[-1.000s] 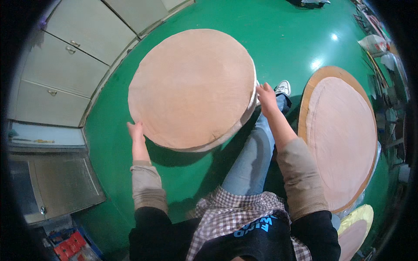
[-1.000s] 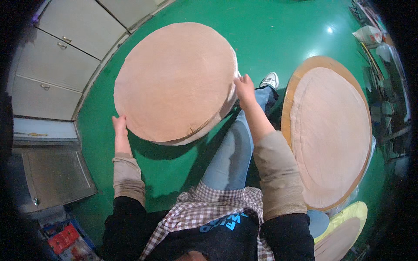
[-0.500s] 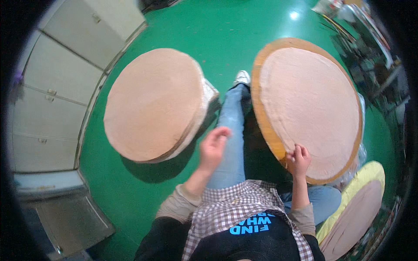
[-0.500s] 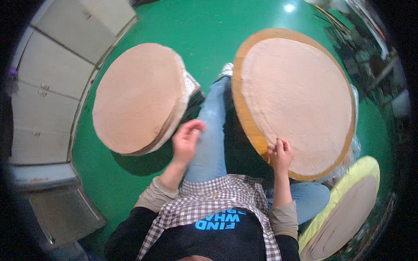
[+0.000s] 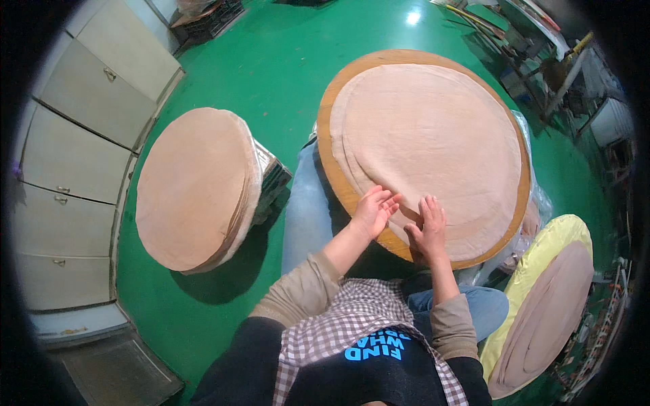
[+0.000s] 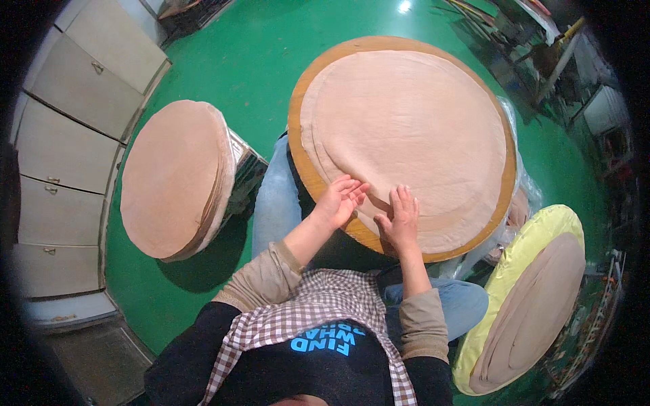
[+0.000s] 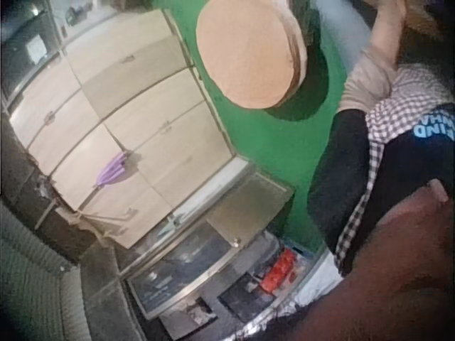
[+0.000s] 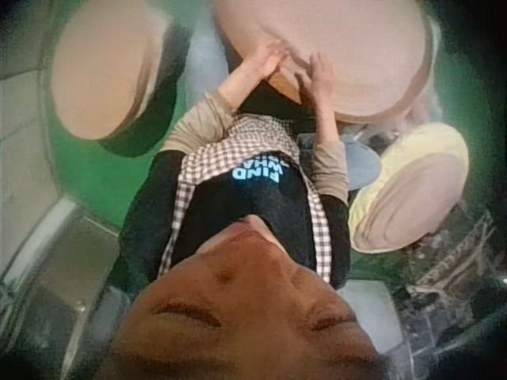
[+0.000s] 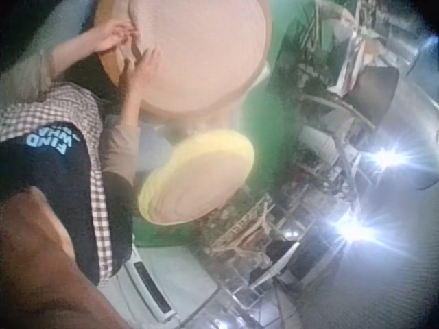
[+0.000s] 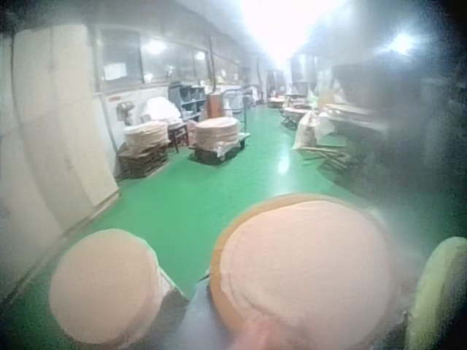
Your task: The person repeatedly picks up large circular beige sheets from a wooden tray and stacks them onto a growing pile on the floor. They handle the sheets one at a time, aligning them before placing them down.
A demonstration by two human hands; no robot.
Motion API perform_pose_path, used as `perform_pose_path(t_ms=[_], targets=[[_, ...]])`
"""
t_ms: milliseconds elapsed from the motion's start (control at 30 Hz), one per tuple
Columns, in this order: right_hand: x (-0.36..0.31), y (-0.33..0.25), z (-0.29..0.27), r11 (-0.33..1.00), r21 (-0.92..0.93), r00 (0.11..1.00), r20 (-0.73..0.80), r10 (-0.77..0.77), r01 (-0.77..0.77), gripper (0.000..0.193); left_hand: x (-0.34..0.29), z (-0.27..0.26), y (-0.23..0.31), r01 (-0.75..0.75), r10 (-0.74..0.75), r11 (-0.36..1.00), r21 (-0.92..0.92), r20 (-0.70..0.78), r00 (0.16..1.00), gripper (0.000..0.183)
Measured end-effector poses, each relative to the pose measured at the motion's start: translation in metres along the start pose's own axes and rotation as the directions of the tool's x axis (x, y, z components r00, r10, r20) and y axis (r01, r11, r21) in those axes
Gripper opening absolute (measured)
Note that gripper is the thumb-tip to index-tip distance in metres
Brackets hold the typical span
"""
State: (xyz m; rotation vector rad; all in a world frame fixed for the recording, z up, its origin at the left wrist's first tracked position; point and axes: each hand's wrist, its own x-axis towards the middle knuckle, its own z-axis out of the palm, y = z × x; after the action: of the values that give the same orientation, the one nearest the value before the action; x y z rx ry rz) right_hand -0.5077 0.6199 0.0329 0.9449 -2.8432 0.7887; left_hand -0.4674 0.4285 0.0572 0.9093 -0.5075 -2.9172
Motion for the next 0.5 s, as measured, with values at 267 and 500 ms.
perform_pose_path(t_ms=[267, 500], targets=[[0.061, -0.005, -0.053, 0.944, 0.012, 0.934, 0.147, 0.325, -0.330, 0.019, 0.009, -0.022, 0.011, -0.467, 0.552, 0.741, 0.483, -0.040, 0.833, 0.042], [0.053, -0.011, -0.084, 0.961, -0.174, 0.923, -0.287, -0.258, 0.214, 0.024, 0.017, -0.022, 0.045, -0.221, 0.306, 0.844, 0.489, -0.099, 0.947, 0.031]])
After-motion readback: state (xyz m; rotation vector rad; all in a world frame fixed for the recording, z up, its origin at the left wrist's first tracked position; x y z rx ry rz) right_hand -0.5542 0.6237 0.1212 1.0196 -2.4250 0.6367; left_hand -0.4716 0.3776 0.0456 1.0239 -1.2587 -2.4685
